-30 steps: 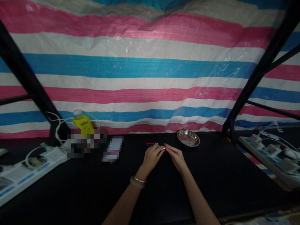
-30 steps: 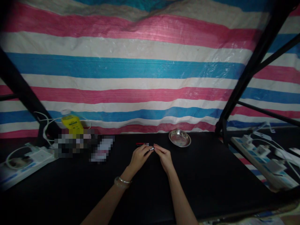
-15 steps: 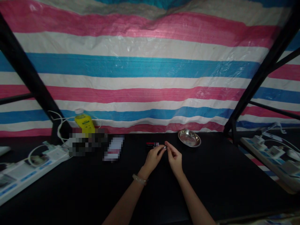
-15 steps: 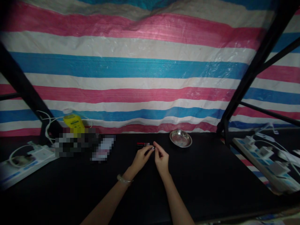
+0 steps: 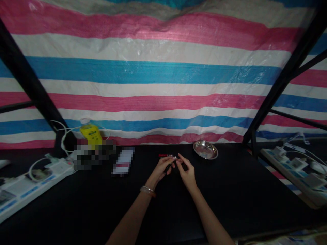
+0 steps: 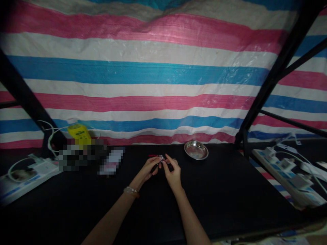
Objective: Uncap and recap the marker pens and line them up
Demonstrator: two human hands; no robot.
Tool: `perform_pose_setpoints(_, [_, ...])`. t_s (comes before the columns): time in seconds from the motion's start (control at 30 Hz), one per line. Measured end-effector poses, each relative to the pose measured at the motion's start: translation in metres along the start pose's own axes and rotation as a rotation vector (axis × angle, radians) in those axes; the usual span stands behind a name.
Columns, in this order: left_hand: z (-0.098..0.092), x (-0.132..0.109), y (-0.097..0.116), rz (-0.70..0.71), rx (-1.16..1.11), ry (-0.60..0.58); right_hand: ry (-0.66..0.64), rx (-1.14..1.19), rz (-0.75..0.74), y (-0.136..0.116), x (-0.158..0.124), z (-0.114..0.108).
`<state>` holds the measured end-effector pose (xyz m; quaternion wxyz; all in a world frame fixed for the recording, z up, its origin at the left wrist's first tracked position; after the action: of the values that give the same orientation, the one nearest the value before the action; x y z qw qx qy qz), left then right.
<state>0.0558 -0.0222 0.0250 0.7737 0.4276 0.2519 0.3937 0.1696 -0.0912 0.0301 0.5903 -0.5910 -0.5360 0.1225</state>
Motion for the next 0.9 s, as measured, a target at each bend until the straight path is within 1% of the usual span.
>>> perform_pose_setpoints(0.07, [0.0, -0.002, 0.0, -0.062, -0.001, -0.052, -0.018, -0.015, 0.002, 0.0, 0.0, 0.001])
perform_pose_setpoints(0.13, [0.001, -0.004, -0.002, -0.115, 0.005, -0.092, -0.005, -0.029, 0.02, 0.0, -0.001, 0.002])
perform_pose_setpoints(0.2, [0.001, -0.004, -0.003, -0.156, -0.001, -0.118, 0.022, -0.026, 0.053, 0.001, -0.001, 0.002])
perform_pose_setpoints(0.27, [0.0, -0.003, -0.003, -0.179, -0.026, -0.119, 0.046, 0.0, 0.091, 0.001, -0.001, 0.001])
perform_pose_setpoints(0.33, [-0.005, 0.0, -0.002, -0.157, -0.059, -0.066, 0.092, 0.038, 0.133, 0.001, 0.0, -0.002])
perform_pose_setpoints(0.4, [-0.012, 0.002, 0.001, -0.1, -0.073, 0.014, 0.152, 0.083, 0.17, 0.002, 0.002, -0.005])
perform_pose_setpoints(0.47, [-0.02, 0.004, 0.006, -0.039, -0.058, 0.07, 0.191, 0.128, 0.2, 0.004, 0.004, -0.008])
perform_pose_setpoints(0.67, [-0.037, 0.004, 0.022, 0.093, 0.032, 0.162, 0.182, 0.251, 0.252, 0.012, 0.008, -0.006])
perform_pose_setpoints(0.77, [-0.039, 0.001, 0.029, 0.102, 0.073, 0.173, 0.142, 0.248, 0.239, 0.013, 0.008, -0.004])
perform_pose_setpoints(0.9, [-0.034, -0.005, 0.035, 0.063, 0.135, 0.125, 0.077, 0.207, 0.222, 0.013, 0.006, -0.001])
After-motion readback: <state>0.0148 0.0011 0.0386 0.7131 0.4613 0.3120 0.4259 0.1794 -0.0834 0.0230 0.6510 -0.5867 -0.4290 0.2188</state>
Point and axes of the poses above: each hand's wrist, its own x-axis towards the middle knuckle, its own z-axis out of the palm, y = z × x, the point moved 2 cm from there along x, towards the middle knuckle, and after that the axes turned 14 degrees about -x, right-handed, at the moved point
